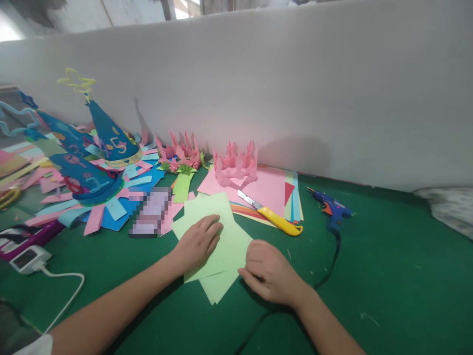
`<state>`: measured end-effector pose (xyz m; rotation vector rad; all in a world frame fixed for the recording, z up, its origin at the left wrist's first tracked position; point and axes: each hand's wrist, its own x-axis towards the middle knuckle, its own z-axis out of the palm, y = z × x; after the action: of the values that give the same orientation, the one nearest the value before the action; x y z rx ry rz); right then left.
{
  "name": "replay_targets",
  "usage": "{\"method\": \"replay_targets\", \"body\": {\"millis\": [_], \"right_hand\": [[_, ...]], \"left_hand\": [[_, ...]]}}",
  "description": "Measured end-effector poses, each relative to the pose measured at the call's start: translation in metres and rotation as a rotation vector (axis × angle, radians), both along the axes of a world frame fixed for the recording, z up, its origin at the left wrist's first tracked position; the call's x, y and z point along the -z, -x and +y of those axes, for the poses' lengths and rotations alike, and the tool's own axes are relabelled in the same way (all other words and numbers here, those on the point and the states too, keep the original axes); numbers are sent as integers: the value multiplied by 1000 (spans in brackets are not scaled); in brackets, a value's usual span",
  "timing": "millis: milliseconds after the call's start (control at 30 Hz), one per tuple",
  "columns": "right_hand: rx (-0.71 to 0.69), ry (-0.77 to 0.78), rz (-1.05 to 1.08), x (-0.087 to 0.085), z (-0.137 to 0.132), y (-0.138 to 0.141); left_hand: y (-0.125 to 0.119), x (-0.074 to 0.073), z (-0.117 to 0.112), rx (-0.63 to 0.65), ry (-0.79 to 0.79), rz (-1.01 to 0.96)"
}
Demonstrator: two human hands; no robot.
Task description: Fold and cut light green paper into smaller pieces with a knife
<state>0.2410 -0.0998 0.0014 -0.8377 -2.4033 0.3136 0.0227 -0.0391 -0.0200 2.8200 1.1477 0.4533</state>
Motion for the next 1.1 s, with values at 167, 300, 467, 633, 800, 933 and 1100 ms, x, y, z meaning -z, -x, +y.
{"method": "replay_targets", "body": {"millis": [167, 300, 467, 633, 800, 933, 1100], "right_hand": [[244, -92, 153, 10, 11, -11], [690, -172, -24, 21, 28, -27], [797, -133, -207, 33, 35, -35], [787, -91, -211, 34, 36, -37], [770, -108, -140, 33, 34, -41], [717, -162, -86, 32, 32, -41], [617, -144, -98, 30, 30, -41]], "left_hand": [[1, -2, -4, -55, 109, -11], [6, -4, -8, 4, 247, -93], [10, -8, -7, 153, 353, -65], [12, -8, -5, 73, 371, -67], [14, -7, -2, 37, 394, -86], [13, -3, 0, -19, 379, -146], [14, -2, 5, -29, 357, -214]]}}
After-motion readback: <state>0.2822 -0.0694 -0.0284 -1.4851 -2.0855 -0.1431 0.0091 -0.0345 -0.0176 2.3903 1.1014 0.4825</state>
